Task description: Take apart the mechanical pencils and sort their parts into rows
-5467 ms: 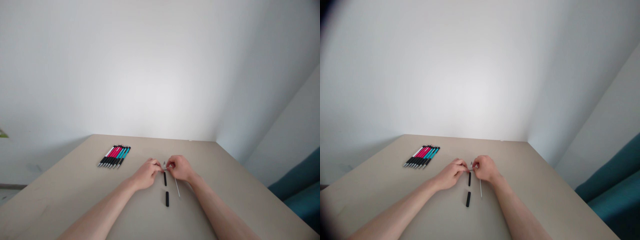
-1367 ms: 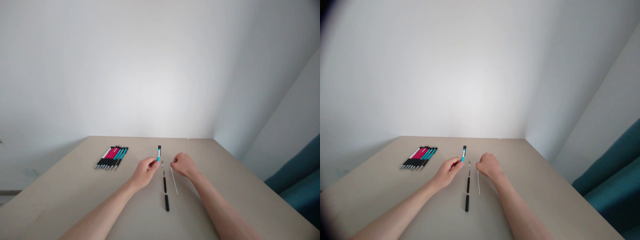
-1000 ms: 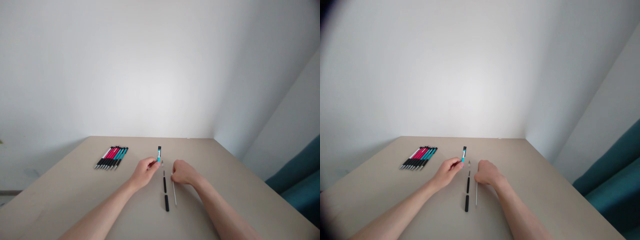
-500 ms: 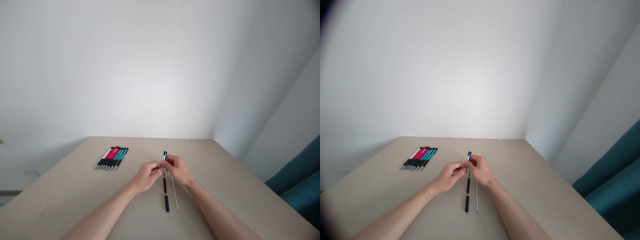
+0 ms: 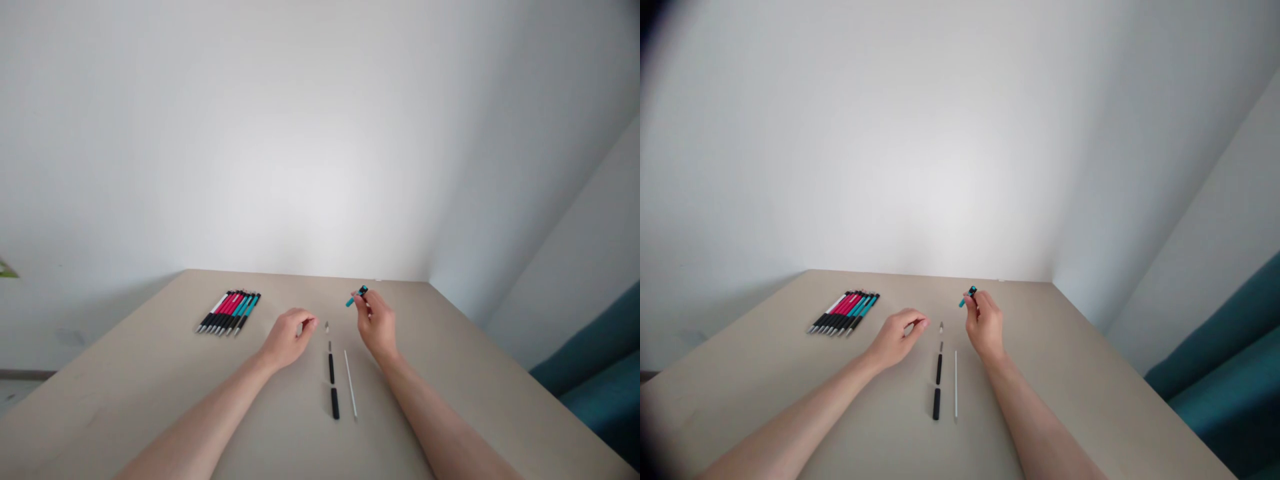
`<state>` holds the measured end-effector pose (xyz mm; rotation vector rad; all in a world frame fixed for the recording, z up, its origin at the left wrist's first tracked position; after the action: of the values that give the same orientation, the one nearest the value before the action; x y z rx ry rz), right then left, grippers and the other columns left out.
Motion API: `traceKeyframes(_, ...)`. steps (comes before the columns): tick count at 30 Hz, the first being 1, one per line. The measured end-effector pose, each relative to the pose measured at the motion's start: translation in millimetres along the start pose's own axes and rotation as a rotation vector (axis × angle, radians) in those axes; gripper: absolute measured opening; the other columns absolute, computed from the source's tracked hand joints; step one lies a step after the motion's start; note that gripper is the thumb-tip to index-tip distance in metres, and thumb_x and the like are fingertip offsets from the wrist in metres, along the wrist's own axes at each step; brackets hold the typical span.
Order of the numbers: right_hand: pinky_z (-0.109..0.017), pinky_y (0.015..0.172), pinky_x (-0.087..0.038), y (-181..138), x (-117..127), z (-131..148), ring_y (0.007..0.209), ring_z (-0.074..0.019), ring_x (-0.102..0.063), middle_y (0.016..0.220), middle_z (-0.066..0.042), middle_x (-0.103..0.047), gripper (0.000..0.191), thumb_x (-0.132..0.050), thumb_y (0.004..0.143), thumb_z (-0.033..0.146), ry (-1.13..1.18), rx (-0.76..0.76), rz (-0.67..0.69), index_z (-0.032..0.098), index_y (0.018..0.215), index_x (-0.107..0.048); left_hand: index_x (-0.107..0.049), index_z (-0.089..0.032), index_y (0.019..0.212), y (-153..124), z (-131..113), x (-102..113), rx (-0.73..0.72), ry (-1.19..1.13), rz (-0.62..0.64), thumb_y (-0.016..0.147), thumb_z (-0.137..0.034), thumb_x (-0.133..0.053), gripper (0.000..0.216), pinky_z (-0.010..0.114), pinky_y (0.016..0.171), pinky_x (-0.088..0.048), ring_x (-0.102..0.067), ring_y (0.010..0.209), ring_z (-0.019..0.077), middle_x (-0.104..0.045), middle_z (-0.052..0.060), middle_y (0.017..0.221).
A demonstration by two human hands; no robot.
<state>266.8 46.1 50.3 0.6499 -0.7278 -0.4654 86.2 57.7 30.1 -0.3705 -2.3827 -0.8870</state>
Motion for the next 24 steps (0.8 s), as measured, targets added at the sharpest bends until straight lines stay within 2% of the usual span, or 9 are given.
traceKeyframes(2,-0.022,0.059,-0.038,-1,-7,4,0.067,-0.0141,-0.054,0.074,-0.006,-0.06,0.036,-0.036,0.09,0.039,-0.072,0.005,0.06,0.016,0.074,-0.057,-0.064,-0.016,0.082,0,0,2,-0.001,0.003,-0.011,0.089,-0.029,-0.044,0.025,0.024,0.072,-0.041,-0.055,0.076,0.0151,-0.063,0.004,0.078)
traceKeyframes(6,-0.022,0.054,-0.034,-13,-41,-17,0.058,-0.0129,-0.052,0.06,-0.002,-0.059,0.04,-0.034,0.09,0.035,-0.295,-0.188,0.406,0.016,0.065,-0.058,-0.065,-0.016,0.082,1,8,0,0.038,-0.02,0.002,0.088,-0.029,-0.044,0.025,0.022,0.067,-0.041,-0.056,0.073,0.0145,-0.064,0.004,0.077)
traceKeyframes(8,-0.022,0.052,-0.032,-18,-50,-24,0.056,-0.0136,-0.053,0.059,-0.003,-0.061,0.038,-0.037,0.088,0.032,-0.35,-0.229,0.493,0.016,0.061,-0.06,-0.065,-0.016,0.081,2,12,-4,0.053,-0.027,0.027,0.088,-0.029,-0.045,0.025,0.022,0.066,-0.041,-0.057,0.073,0.0145,-0.065,0.004,0.077)
traceKeyframes(16,-0.028,0.065,-0.042,-23,-60,-34,0.079,-0.0232,-0.064,0.086,-0.014,-0.07,0.039,-0.036,0.086,0.032,-0.521,-0.318,0.616,0.016,0.079,-0.071,-0.066,-0.016,0.084,2,22,-13,0.1,-0.072,0.098,0.085,-0.027,-0.047,0.022,0.022,0.068,-0.042,-0.058,0.075,0.0146,-0.067,0.003,0.081)
traceKeyframes(24,-0.035,0.074,-0.046,-25,-65,-24,0.088,-0.0278,-0.064,0.091,-0.016,-0.07,0.037,-0.037,0.084,0.029,-0.6,-0.312,0.694,0.016,0.085,-0.072,-0.067,-0.017,0.083,3,22,-12,0.095,-0.037,0.101,0.084,-0.024,-0.048,0.02,0.022,0.069,-0.042,-0.059,0.075,0.0146,-0.067,0.003,0.082)
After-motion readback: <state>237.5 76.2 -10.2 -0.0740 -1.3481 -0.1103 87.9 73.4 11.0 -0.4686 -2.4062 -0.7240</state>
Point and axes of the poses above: each hand's wrist, its own y-axis towards the middle knuckle, its own x-axis out of the back of the hand, z = x × y, the point moved 10 cm from there along y, towards the middle knuckle
